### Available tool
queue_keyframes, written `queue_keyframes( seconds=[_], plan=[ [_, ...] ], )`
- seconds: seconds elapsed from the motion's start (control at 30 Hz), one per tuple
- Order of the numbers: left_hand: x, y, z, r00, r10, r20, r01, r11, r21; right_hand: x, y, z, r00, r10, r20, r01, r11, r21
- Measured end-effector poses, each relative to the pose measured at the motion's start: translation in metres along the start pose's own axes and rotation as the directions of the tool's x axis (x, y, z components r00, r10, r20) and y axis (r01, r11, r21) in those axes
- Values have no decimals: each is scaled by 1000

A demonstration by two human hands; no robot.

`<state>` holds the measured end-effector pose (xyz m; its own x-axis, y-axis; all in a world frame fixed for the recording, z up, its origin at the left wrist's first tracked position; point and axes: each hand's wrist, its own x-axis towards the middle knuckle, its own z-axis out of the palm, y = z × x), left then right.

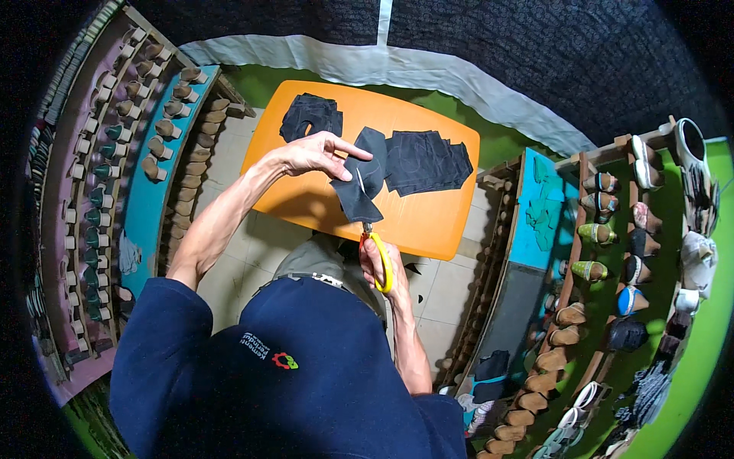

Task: The person uses yellow-handled scissors to cut black fabric pieces on an orange table. They repeatedly pick up fabric, cut along edges, and place the cut pieces back on the table.

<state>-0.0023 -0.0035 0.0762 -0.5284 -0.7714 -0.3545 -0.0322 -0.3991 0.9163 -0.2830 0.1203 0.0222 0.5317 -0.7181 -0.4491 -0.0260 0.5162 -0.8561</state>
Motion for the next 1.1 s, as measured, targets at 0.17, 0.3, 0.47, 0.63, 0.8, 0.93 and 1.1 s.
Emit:
queue_keyframes(
  seconds=[0.17, 0.3, 0.47, 0.63, 0.8, 0.93, 1.1],
  plan=[
    [0, -7, -2, 999, 43, -5, -43, 999, -13, -2, -1, 3, 1000, 0, -11, 0, 1000, 3],
    [-1, -9, -2, 999, 34, -32, -35, 999, -15, -2, 1, 7, 999, -38, -10, 38, 999, -22],
    [1, -20, -2, 999, 41, -24, -41, 999, -10, -1, 7, 7, 1000, 5, 6, -5, 1000, 5],
    [2, -24, -1, 999, 39, -5, -39, 999, -9, -3, 4, 10, 1000, -3, 29, 3, 1000, 1],
    [2, -18, 0, 1000, 31, 4, -31, 1000, 6, -7, 7, 7, 996, 57, 62, -63, 993, 98],
    [3, -19, 1, 999, 6, 35, -9, 998, 69, -3, 9, 8, 997, 54, 61, -61, 992, 108],
    [7, -24, 4, 999, -5, 34, 3, 999, 45, -2, 6, 9, 996, 76, 48, -81, 990, 115]
  ],
)
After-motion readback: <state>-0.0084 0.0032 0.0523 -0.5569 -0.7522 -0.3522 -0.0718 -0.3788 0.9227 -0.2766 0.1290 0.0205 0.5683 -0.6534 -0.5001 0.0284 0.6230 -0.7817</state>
